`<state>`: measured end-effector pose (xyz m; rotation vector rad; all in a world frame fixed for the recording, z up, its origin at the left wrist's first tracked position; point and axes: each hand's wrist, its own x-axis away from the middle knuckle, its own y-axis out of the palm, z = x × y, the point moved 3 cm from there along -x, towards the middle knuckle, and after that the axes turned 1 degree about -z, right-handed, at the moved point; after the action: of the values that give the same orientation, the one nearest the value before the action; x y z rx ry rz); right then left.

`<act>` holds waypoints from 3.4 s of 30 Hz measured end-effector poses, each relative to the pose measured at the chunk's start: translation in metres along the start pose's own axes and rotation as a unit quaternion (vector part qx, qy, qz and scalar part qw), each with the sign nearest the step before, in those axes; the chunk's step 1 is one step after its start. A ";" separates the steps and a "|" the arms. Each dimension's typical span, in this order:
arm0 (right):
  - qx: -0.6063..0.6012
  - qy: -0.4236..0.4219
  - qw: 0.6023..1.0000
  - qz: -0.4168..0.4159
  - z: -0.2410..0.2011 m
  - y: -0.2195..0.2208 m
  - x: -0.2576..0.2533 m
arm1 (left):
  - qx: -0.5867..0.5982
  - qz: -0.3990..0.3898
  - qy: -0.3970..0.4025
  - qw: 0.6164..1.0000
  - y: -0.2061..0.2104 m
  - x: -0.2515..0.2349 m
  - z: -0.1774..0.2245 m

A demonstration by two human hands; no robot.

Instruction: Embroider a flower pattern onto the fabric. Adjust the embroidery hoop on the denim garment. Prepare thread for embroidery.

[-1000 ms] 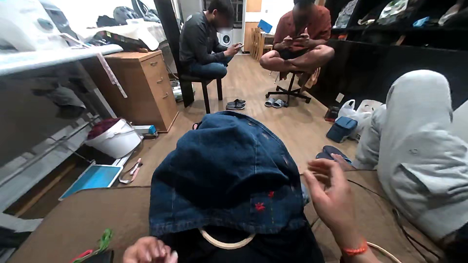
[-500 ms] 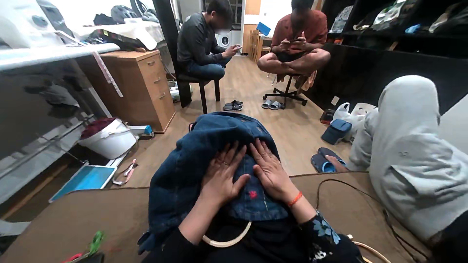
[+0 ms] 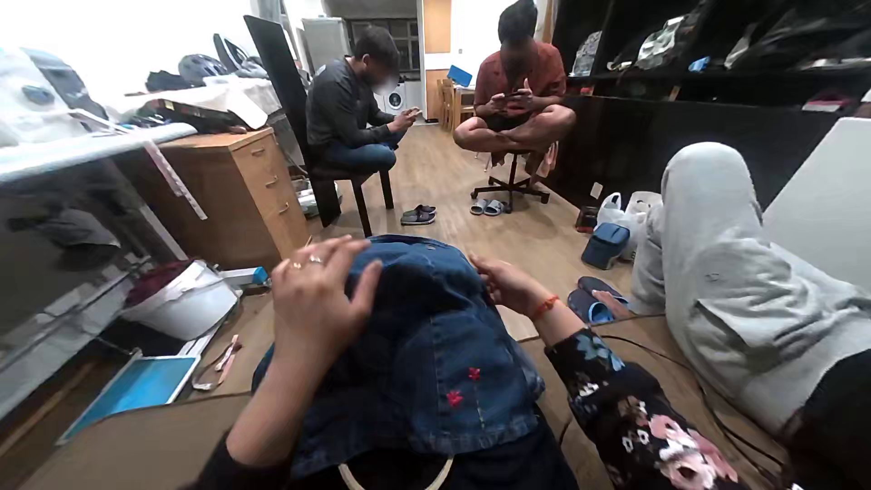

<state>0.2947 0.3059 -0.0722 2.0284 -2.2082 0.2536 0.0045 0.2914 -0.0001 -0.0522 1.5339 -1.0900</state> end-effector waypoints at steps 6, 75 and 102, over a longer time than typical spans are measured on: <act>-0.021 -0.226 0.969 -0.094 -0.082 0.032 0.000 | 0.140 -0.415 -0.171 0.883 0.051 -0.054 -0.065; -0.037 0.000 0.999 -0.018 0.130 0.112 0.170 | 0.090 -0.074 0.146 0.982 0.049 0.184 0.026; -0.301 -0.100 0.945 0.081 0.137 0.082 0.182 | 0.113 -0.054 0.133 0.983 0.017 0.192 0.044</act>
<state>0.2001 0.1066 -0.1705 1.5923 -2.1922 -0.5707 -0.0105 0.1636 -0.1502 0.1732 1.6473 -1.3955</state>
